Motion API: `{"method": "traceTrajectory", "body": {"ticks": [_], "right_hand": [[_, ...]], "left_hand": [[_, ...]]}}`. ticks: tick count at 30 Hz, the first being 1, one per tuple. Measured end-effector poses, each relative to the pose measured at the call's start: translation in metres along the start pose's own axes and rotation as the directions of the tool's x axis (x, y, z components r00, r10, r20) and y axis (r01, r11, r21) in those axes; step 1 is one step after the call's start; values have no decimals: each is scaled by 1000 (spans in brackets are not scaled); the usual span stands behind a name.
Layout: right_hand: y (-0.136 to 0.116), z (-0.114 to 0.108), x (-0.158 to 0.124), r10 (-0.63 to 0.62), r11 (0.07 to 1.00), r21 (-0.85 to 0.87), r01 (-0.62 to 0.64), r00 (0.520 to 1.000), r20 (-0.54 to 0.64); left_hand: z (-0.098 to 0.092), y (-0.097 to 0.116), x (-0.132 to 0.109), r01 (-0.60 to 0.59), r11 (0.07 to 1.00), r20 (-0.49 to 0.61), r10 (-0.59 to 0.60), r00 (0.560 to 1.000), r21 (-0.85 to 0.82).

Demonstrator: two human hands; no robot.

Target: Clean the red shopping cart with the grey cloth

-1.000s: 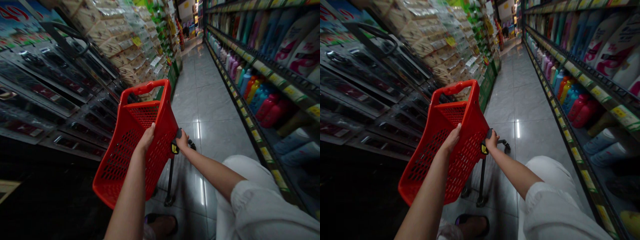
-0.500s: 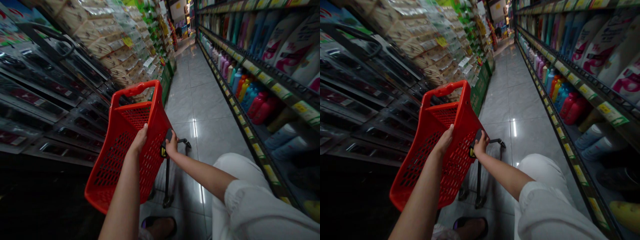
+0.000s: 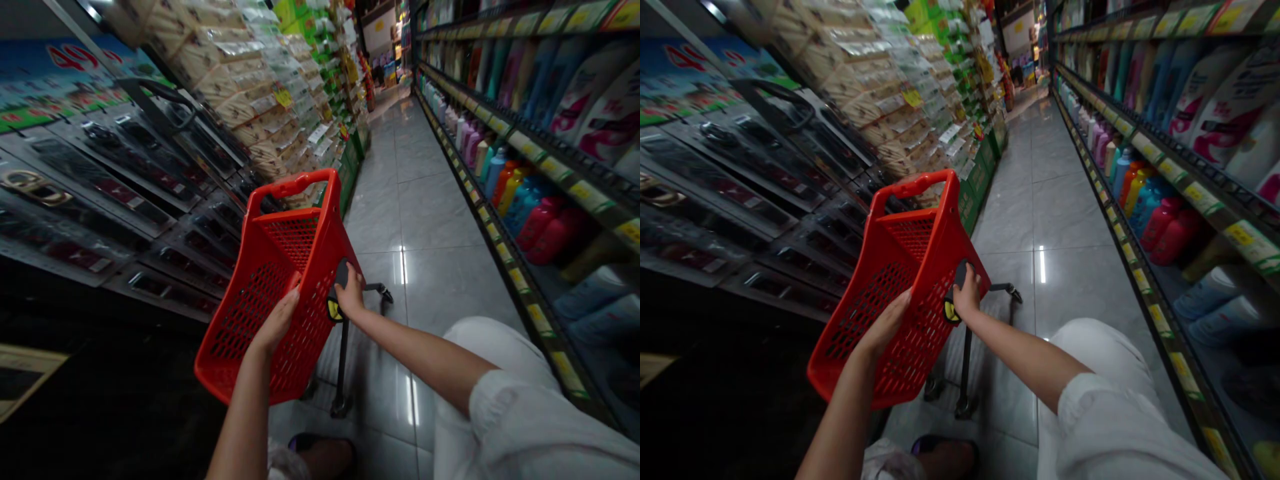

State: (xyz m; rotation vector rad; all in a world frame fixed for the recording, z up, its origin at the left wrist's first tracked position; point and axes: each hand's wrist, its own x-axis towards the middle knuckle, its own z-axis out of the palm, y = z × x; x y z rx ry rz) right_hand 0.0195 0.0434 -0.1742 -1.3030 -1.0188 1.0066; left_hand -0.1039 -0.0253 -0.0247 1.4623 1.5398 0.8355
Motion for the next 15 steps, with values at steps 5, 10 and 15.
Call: {"method": "traceTrajectory", "body": {"ticks": [5,10,15], "right_hand": [[-37,-6,-31,-255,967,43,252,958,130],[-60,-27,-33,-494,861,26,508,822,283],[-80,-34,2,-482,794,-206,572,799,359]], "left_hand": [[2,-9,3,8,999,7,-8,1000,-45],[8,-12,21,-71,995,33,74,997,-65],[10,-18,22,-53,998,1,53,999,-37]]}}
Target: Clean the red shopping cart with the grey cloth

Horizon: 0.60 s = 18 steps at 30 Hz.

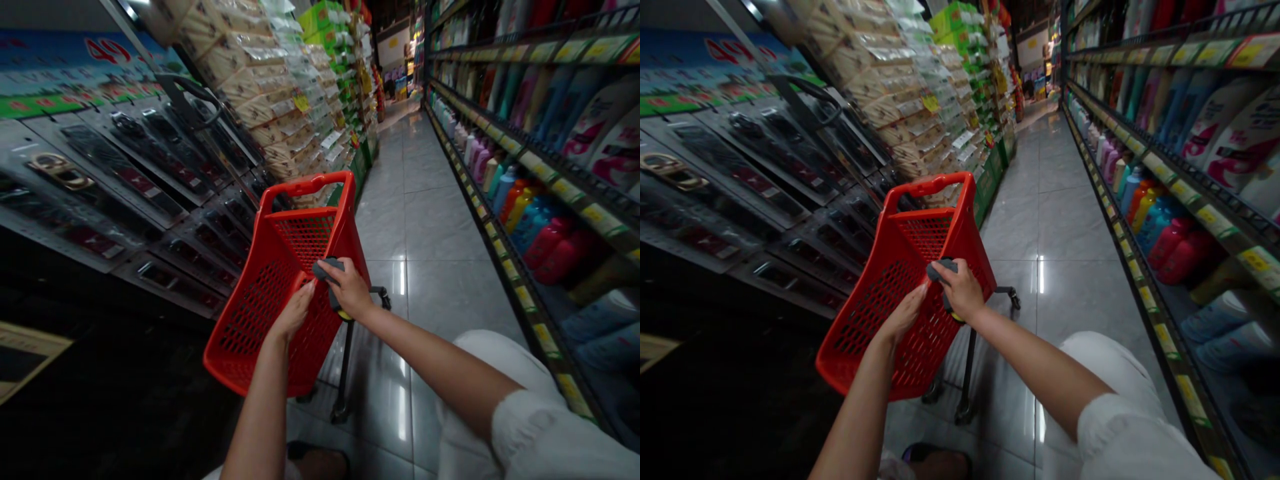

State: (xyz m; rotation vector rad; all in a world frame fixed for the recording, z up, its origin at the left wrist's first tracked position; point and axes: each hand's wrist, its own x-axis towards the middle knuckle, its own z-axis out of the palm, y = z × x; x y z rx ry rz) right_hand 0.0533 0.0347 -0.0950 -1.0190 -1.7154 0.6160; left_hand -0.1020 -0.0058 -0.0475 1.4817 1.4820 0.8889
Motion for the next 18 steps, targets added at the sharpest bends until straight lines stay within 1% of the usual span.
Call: {"method": "traceTrajectory", "body": {"ticks": [2,4,6,7,9,11,13,15,16,18], "right_hand": [[4,-12,24,17,996,-82,-19,999,-31],[9,-24,46,60,991,-113,-71,993,-97],[11,-30,60,87,987,-119,-105,985,-151],[11,-30,62,85,987,-124,-105,983,-160],[8,-25,54,60,986,-144,-81,988,-143],[2,-16,34,27,984,-173,-42,996,-90],[-6,-7,10,-12,979,-205,12,1000,-1],[-13,-4,-11,-55,968,-238,79,993,107],[-16,-5,-18,-72,962,-251,110,985,157],[-20,-10,-21,-89,949,-274,154,968,235]], "left_hand": [[-1,0,-4,11,1000,1,-11,1000,20],[-1,1,-8,10,999,11,-11,1000,37],[-1,4,-12,10,998,9,-11,1000,58],[-1,5,-13,8,998,6,-9,1000,67],[-2,5,-15,3,997,14,-4,1000,73],[-3,4,-14,17,999,46,-19,999,31],[-4,1,-12,57,997,81,-53,995,-47],[-5,-3,-11,99,988,87,-90,992,-118],[-6,-4,-11,113,983,80,-102,992,-143],[-7,-6,-12,139,972,81,-126,989,-187]]}}
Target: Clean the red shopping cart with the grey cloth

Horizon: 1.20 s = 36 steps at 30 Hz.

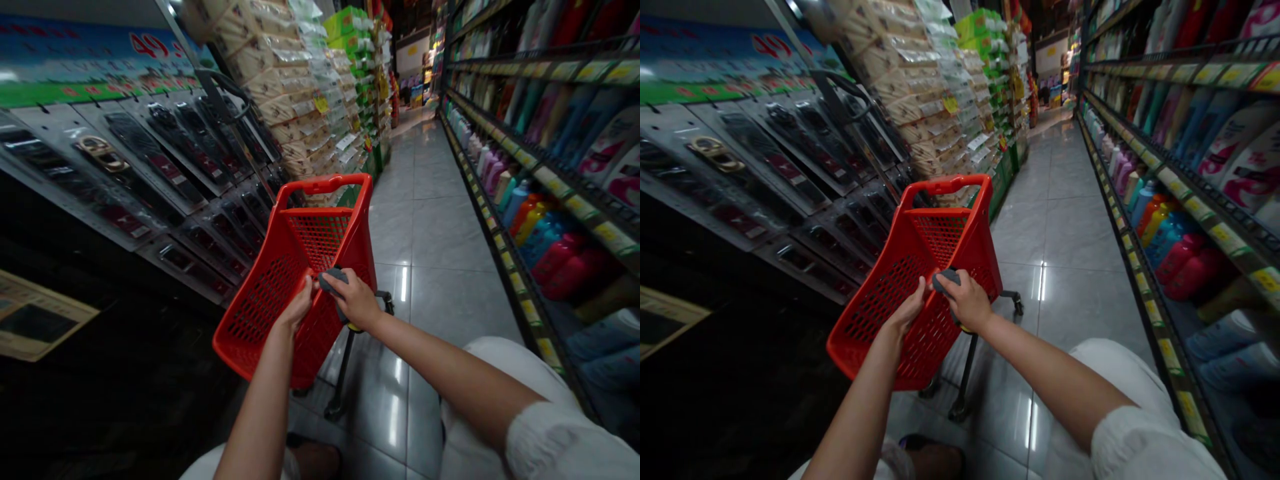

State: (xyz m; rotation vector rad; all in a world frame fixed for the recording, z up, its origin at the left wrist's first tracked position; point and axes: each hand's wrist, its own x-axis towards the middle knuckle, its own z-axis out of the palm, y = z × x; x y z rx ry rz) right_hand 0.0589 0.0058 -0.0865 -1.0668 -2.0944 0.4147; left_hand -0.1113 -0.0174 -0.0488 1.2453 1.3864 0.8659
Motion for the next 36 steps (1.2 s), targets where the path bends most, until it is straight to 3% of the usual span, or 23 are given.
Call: {"method": "traceTrajectory", "body": {"ticks": [4,7,11,14,16,19,21,25,27,29,36], "right_hand": [[3,-15,9,57,998,-34,-56,998,0],[-2,-10,6,86,996,-15,-86,996,-32],[-23,11,-24,-54,999,9,53,997,60],[-31,16,-38,-156,988,44,151,980,123],[-26,11,-33,-159,986,64,153,980,121],[-7,-3,-7,-8,995,98,6,1000,21],[9,-12,16,150,980,148,-135,984,-92],[35,-21,54,417,898,287,-335,857,-304],[41,-21,63,485,863,332,-380,805,-341],[42,-16,67,500,855,339,-393,799,-335],[26,8,42,381,912,288,-291,861,-336]], "left_hand": [[0,0,-3,97,985,98,-84,992,-145],[-1,-4,0,163,956,139,-132,981,-243],[-9,-13,8,157,952,53,-148,988,-264],[-14,-16,11,168,942,113,-141,984,-291],[-13,-15,12,180,934,120,-150,981,-308],[-7,-10,11,190,923,134,-153,979,-334],[-2,-6,11,186,915,182,-127,975,-357],[3,-4,10,150,918,184,-86,979,-368],[3,-5,9,113,925,159,-58,986,-362],[2,-6,7,96,934,147,-47,988,-345],[3,-5,10,105,939,146,-60,987,-327]]}}
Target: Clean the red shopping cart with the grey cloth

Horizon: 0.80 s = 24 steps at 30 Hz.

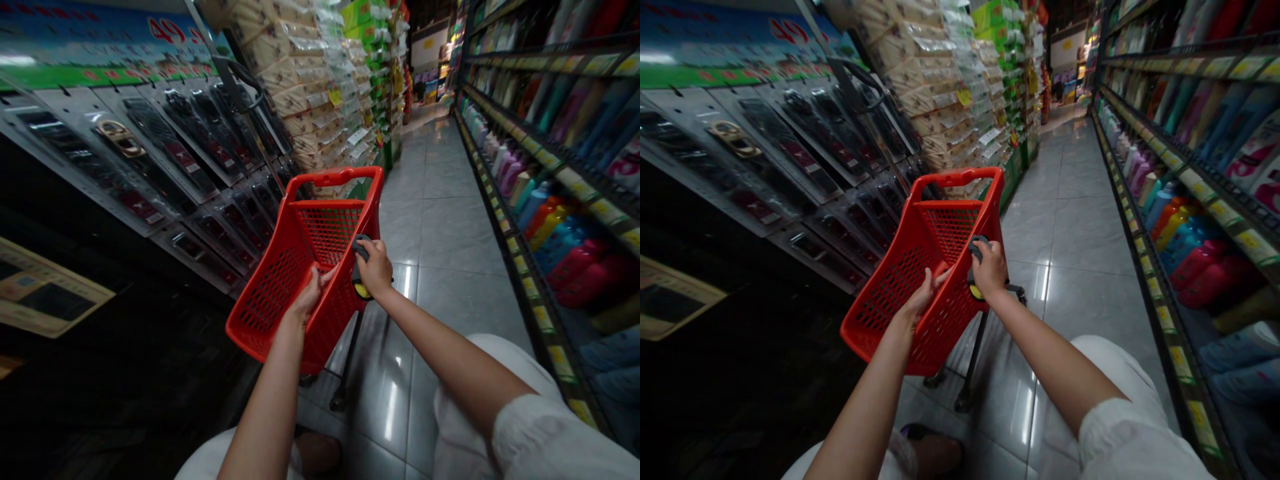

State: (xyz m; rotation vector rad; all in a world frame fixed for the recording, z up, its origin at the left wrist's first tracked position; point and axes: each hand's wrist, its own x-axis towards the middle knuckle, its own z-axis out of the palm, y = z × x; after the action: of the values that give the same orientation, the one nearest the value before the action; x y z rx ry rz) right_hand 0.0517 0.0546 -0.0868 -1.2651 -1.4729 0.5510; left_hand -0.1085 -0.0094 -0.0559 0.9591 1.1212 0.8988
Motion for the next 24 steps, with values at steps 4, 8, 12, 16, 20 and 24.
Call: {"method": "traceTrajectory", "body": {"ticks": [4,8,12,16,20,24], "right_hand": [[5,-3,-20,-63,997,-29,66,993,97],[11,-10,-23,-131,991,-18,136,977,169],[9,-7,-38,-165,986,-1,168,967,196],[-7,2,-83,-186,982,29,184,953,241],[-25,4,-132,-227,974,74,214,905,360],[-39,-3,-162,-293,953,78,293,821,490]], "left_hand": [[7,3,2,-38,999,-9,39,999,10],[3,7,-26,-76,992,-2,77,997,105],[-9,2,-73,-36,999,105,34,994,16],[-11,-13,-97,-40,982,90,58,994,-187],[-11,-23,-94,-52,969,73,72,995,-242],[-12,-25,-88,-58,974,40,69,997,-218]]}}
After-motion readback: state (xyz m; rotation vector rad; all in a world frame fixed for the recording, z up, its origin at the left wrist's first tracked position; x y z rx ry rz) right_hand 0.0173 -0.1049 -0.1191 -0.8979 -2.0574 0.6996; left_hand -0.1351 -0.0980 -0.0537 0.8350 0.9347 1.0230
